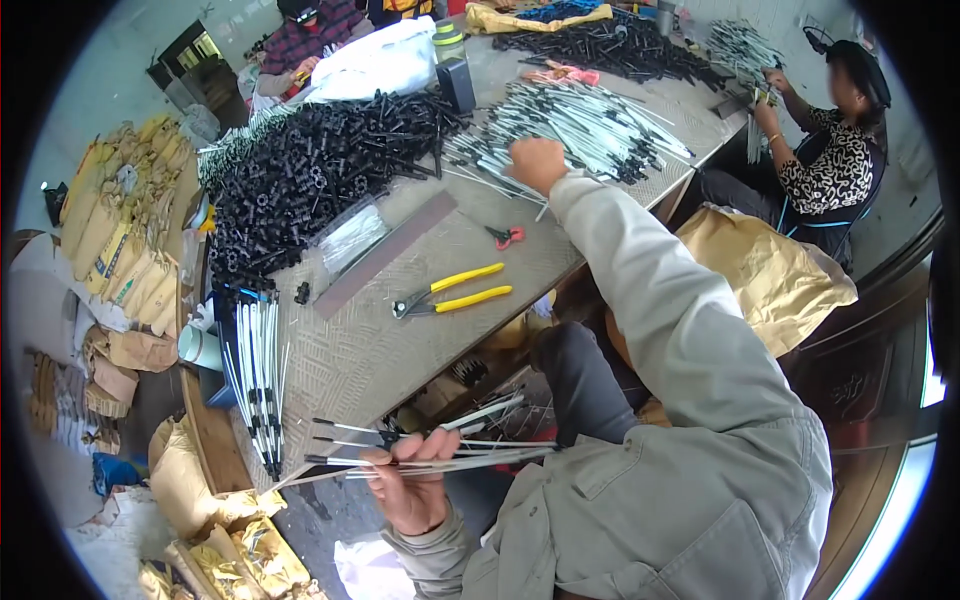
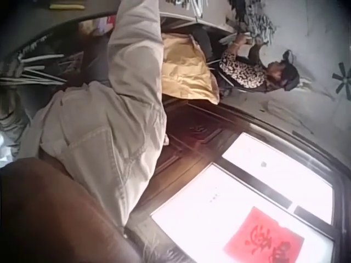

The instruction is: Assembling metal ribs and plastic components into umbrella mechanisms at a factory workbench.

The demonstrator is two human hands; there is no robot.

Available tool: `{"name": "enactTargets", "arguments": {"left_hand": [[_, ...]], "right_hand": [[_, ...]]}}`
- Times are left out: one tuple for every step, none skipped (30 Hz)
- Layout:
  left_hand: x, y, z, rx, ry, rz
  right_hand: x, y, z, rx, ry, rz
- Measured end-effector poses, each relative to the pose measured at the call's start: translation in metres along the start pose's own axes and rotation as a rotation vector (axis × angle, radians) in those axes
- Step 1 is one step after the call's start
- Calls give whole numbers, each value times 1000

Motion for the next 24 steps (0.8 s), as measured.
{"name": "enactTargets", "arguments": {"left_hand": [[-2, 8, -2, -26, 43, 87], [-5, 17, -4, -53, 79, 175], [-4, 22, -4, 29, 15, 119], [-4, 30, -8, 29, 11, 125], [-4, 32, -12, 37, 28, 59], [-4, 31, -16, 42, 48, -9], [-2, 26, -24, -4, 106, -54], [-2, 21, -30, -12, 111, -58], [-1, 18, -41, 93, 170, 16], [3, 13, -47, 200, 232, 87], [7, 2, -49, 186, 289, 30], [11, 2, -49, 185, 283, 30], [13, 4, -51, 174, 287, 40], [14, 5, -53, 161, 296, 52], [18, 5, -51, 164, 283, 87], [23, 6, -52, 164, 290, 90], [28, 14, -52, 168, 288, 148], [31, 19, -50, 176, 290, 205], [32, 18, -49, 153, 275, 225], [30, 18, -48, 159, 276, 225], [30, 16, -48, 189, 266, 201], [28, 14, -49, 219, 251, 184], [26, 13, -52, 222, 255, 191], [27, 13, -55, 226, 250, 194]], "right_hand": [[3, -18, 8, -129, -68, -140], [6, -24, 9, -127, -64, -135], [4, -22, 19, -107, -113, -51], [-1, -15, 21, -83, -157, 26], [-7, -9, 24, 14, -156, 58], [-9, -7, 23, 12, -155, 56], [-15, 9, 28, 147, -211, 260], [-25, 24, 35, 280, -265, 465], [-28, 26, 35, 531, -204, 467], [-37, 39, 31, 519, -210, 470], [-46, 54, 23, 745, -202, 550], [-54, 66, 11, 981, -183, 623], [-63, 79, -1, 985, -175, 620], [-76, 89, -12, 1081, -154, 605], [-91, 96, -23, 1175, -141, 591], [-104, 97, -32, 1212, -149, 585], [-104, 89, -37, 1156, -129, 562], [-105, 76, -41, 1100, -115, 542], [-102, 61, -39, 1073, -159, 462], [-98, 47, -29, 1078, -162, 465], [-93, 29, -16, 1074, -161, 414], [-86, 25, -14, 1075, -155, 357], [-82, 21, -11, 1165, -167, 345], [-77, 20, -6, 1171, -164, 345]]}}
Point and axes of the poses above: each hand's wrist, its own x-axis towards the middle knuckle, its own y-axis out of the back of the hand, z = x × y, the point moved 7 cm from there along x, towards the middle knuckle, and after that the axes turned 11 degrees about y, right-handed, at the moved point
